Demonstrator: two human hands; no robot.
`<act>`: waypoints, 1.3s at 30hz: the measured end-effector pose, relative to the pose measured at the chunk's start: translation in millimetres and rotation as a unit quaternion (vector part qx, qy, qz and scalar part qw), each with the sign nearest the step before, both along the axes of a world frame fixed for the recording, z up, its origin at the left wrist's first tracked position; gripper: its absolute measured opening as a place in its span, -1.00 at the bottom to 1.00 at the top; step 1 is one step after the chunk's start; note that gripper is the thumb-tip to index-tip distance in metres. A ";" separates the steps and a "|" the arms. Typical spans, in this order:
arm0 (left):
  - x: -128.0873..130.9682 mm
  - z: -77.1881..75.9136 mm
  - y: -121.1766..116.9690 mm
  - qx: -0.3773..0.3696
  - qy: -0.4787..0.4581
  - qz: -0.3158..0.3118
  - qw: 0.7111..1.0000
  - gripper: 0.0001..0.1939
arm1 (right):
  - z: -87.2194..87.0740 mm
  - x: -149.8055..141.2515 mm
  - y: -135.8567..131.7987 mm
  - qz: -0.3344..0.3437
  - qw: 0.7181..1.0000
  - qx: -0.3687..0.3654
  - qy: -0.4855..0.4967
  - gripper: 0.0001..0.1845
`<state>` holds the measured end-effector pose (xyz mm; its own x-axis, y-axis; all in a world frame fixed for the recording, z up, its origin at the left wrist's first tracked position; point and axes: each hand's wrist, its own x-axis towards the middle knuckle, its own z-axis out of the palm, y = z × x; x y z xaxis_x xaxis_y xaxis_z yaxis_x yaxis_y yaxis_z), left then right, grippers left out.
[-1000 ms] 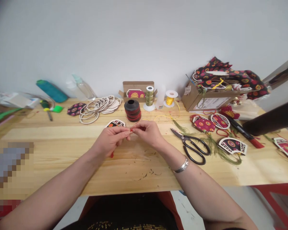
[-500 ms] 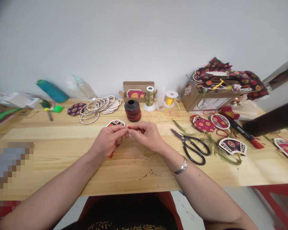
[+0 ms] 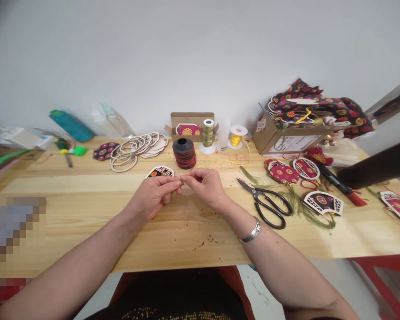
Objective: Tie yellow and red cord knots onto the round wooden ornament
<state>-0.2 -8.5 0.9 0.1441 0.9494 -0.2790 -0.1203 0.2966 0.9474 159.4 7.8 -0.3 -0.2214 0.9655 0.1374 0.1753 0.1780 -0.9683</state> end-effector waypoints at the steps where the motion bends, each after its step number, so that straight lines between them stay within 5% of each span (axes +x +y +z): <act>1: -0.1 0.6 0.1 -0.011 -0.012 -0.003 1.000 -0.80 | 0.0 -0.1 0.1 0.000 1.000 -0.001 0.001 -0.73; 21: -4.5 1.3 3.7 -0.149 -0.137 -0.048 0.978 -0.77 | 1.0 0.8 -0.8 0.023 0.999 0.037 -0.009 -0.77; 39: -4.4 0.3 3.3 -0.142 -0.181 -0.050 0.972 -0.85 | 2.1 1.3 -0.5 0.011 0.998 0.054 -0.012 -0.79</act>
